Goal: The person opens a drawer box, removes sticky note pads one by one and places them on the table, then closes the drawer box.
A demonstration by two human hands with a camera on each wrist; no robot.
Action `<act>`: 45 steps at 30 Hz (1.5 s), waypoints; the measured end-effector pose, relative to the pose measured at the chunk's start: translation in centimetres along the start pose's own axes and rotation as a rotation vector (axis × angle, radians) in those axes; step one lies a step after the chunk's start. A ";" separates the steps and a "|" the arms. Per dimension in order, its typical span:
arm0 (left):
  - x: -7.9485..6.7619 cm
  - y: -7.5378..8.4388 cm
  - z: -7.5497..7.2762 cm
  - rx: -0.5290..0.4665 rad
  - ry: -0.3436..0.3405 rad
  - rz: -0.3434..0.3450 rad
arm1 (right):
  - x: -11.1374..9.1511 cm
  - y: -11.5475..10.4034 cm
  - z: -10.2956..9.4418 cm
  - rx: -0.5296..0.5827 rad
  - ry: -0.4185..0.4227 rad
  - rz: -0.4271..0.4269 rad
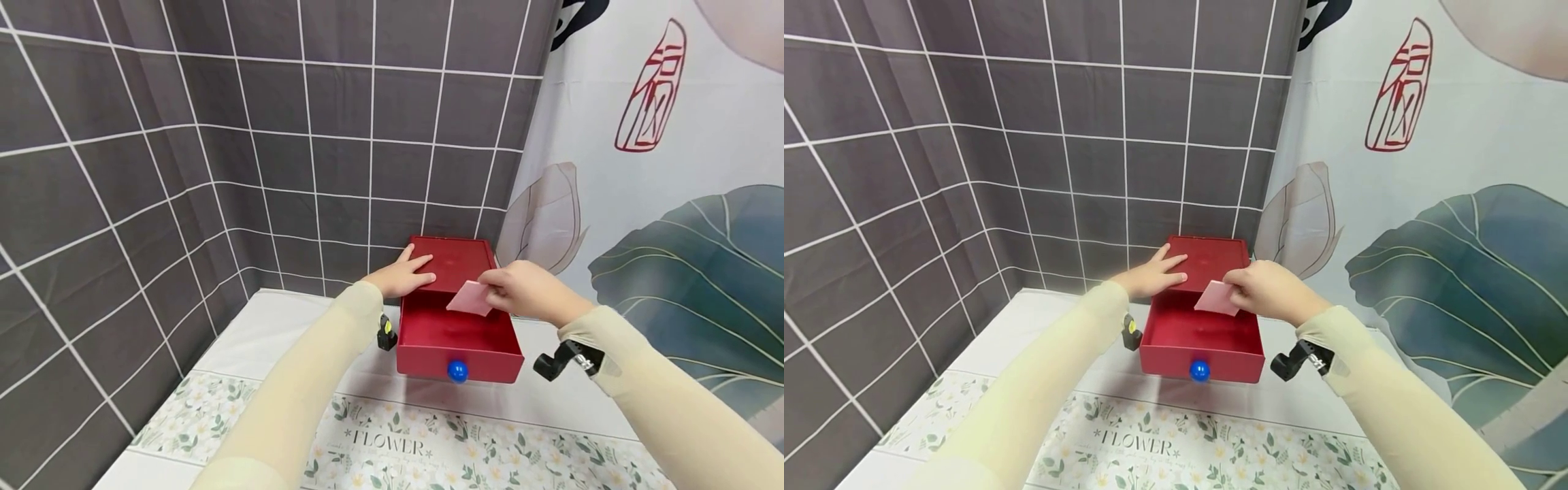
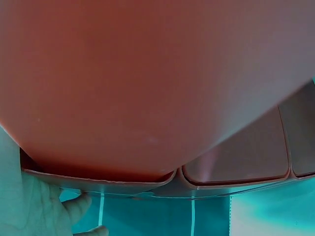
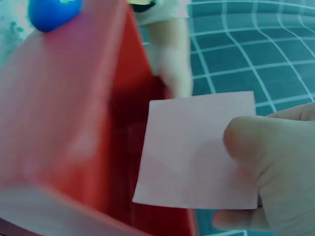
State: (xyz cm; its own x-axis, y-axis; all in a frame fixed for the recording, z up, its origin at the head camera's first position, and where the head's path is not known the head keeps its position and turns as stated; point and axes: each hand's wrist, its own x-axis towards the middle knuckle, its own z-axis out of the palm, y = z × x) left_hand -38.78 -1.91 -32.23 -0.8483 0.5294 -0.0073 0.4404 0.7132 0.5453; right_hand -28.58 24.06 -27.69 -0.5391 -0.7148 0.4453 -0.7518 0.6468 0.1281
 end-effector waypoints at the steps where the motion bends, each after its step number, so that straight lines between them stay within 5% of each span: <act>1: 0.0 0.0 0.0 0.000 -0.001 0.002 | -0.2 0.2 -0.3 -0.004 0.043 0.003; 6: -0.2 0.1 0.0 0.001 -0.007 0.002 | -1.6 1.7 -1.4 -0.060 0.227 0.035; 14: 0.6 -0.5 0.2 0.023 -0.002 0.016 | -4.4 4.4 -1.8 -0.115 0.331 0.196; 22: 0.8 -0.7 0.3 0.020 0.001 0.018 | -7.6 6.8 0.0 -0.140 0.154 0.387; 36: 0.3 -0.2 0.1 0.001 -0.003 0.015 | -10.9 8.0 6.6 -0.002 -0.107 0.389; 45: 0.5 -0.4 0.3 -0.001 0.006 0.012 | -12.4 7.5 12.3 -0.038 -0.138 0.411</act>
State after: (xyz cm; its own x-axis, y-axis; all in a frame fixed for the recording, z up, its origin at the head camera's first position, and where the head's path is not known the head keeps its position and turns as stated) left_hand -39.27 -1.80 -32.65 -0.8445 0.5356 0.0040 0.4505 0.7062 0.5462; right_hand -32.26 34.52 -43.18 -0.8384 -0.4232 0.3434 -0.4511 0.8925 -0.0014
